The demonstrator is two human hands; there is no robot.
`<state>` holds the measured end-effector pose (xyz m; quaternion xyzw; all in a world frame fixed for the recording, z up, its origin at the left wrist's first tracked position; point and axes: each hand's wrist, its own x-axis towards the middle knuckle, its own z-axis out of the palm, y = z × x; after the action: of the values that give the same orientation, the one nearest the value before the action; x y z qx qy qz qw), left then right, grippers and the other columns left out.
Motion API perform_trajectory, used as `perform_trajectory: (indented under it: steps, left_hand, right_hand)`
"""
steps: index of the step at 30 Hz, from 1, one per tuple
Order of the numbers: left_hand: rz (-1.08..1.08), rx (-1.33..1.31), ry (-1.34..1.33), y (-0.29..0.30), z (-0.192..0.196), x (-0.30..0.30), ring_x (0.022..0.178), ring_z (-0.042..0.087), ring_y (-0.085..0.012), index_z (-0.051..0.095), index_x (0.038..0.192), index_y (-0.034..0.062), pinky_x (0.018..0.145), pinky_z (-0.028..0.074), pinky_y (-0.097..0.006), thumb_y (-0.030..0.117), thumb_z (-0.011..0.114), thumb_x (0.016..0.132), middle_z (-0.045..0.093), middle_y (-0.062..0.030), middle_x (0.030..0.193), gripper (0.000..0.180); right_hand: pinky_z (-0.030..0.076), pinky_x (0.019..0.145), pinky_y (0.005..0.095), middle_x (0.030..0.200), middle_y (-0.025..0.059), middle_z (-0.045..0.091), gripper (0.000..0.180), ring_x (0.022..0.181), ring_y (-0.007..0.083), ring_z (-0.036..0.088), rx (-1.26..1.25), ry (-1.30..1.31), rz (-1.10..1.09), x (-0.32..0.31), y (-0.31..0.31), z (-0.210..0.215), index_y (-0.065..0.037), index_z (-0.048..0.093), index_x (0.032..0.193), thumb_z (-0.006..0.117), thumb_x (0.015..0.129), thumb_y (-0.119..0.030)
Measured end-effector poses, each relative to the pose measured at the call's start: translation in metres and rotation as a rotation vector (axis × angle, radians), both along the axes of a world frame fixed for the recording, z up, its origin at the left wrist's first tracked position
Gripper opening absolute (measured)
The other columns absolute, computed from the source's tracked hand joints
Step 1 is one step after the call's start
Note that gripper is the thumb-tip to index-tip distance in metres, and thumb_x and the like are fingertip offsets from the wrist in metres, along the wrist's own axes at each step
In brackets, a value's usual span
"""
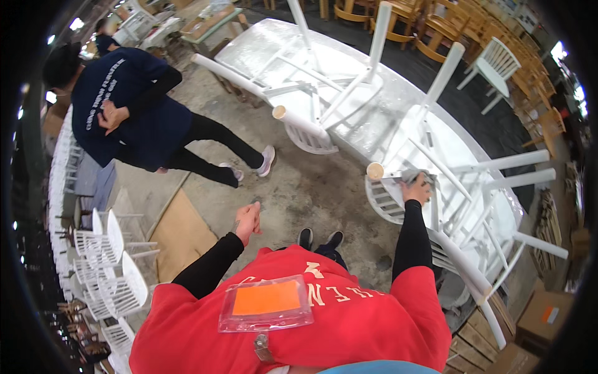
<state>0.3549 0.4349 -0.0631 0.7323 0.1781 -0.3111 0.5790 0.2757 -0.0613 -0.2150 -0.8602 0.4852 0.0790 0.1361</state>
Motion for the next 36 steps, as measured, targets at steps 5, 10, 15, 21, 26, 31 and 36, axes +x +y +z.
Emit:
perform_trajectory:
  steps: [5,10,15,21,26,31,36]
  left_hand:
    - [-0.088,-0.079,-0.363,-0.035,0.027,0.033,0.049,0.049,-0.0110,0.050,0.081,0.0076,0.049,0.046,-0.029,0.024,0.058,0.100,0.049,0.0003,0.060,0.027]
    - [-0.054,-0.142,-0.774,-0.082,0.067,0.070,0.067,0.060,-0.0097,0.054,0.105,0.0035,0.063,0.048,-0.025,0.019,0.056,0.102,0.061,-0.0013,0.083,0.016]
    - [-0.059,-0.204,-1.124,-0.136,0.097,0.133,0.097,0.058,-0.0186,0.049,0.120,0.0007,0.086,0.046,-0.032,0.024,0.053,0.103,0.058,-0.0116,0.108,0.029]
    - [-0.415,0.071,-1.405,-0.175,0.104,0.186,0.134,0.038,-0.0400,0.044,0.135,-0.0010,0.112,0.028,-0.048,0.034,0.052,0.101,0.046,-0.0258,0.137,0.049]
    - [-0.734,0.210,-1.465,-0.168,0.106,0.215,0.142,0.026,-0.0474,0.037,0.145,-0.0001,0.117,0.012,-0.061,0.041,0.049,0.098,0.039,-0.0273,0.146,0.064]
    - [-1.022,0.045,-1.494,-0.183,0.124,0.209,0.149,0.013,-0.0464,0.037,0.148,0.0038,0.116,0.004,-0.066,0.053,0.042,0.098,0.028,-0.0240,0.155,0.071]
    - [-1.130,-0.083,-1.443,-0.188,0.118,0.219,0.150,0.011,-0.0470,0.038,0.149,0.0066,0.115,0.003,-0.068,0.054,0.046,0.097,0.024,-0.0245,0.156,0.071]
  right_hand:
    - [0.051,0.090,0.0420,0.120,0.0165,0.061,0.059,0.108,0.0310,0.061,0.125,-0.593,-0.169,-0.032,-0.028,0.006,-0.007,0.049,0.137,0.071,0.084,-0.020]
    - [0.052,0.095,0.0373,0.126,0.0132,0.061,0.046,0.113,0.0246,0.062,1.237,-1.386,-0.501,-0.085,0.051,0.030,-0.001,0.052,0.135,0.054,0.091,-0.012]
    - [0.044,0.101,0.0325,0.130,0.0095,0.058,0.055,0.119,0.0202,0.056,1.208,-1.066,-0.236,-0.079,0.172,0.049,-0.001,0.048,0.139,0.063,0.086,-0.004]
    - [0.044,0.101,0.0374,0.122,0.0130,0.056,0.058,0.116,0.0250,0.054,0.780,-1.464,0.404,0.103,0.233,0.157,-0.003,0.049,0.129,0.076,0.077,-0.003]
    - [0.033,0.104,0.0457,0.126,0.0185,0.053,0.075,0.116,0.0411,0.051,0.280,-1.478,0.644,0.193,0.250,0.174,-0.002,0.048,0.134,0.077,0.066,-0.012]
    - [0.045,0.094,0.0439,0.121,0.0160,0.062,0.051,0.110,0.0350,0.060,0.301,-1.260,0.312,0.210,0.222,0.058,-0.004,0.057,0.121,0.075,0.075,-0.019]
    - [0.046,0.097,0.0413,0.122,0.0171,0.061,0.045,0.115,0.0358,0.057,0.504,-1.200,0.148,0.214,0.231,0.054,-0.004,0.056,0.124,0.070,0.085,-0.021]
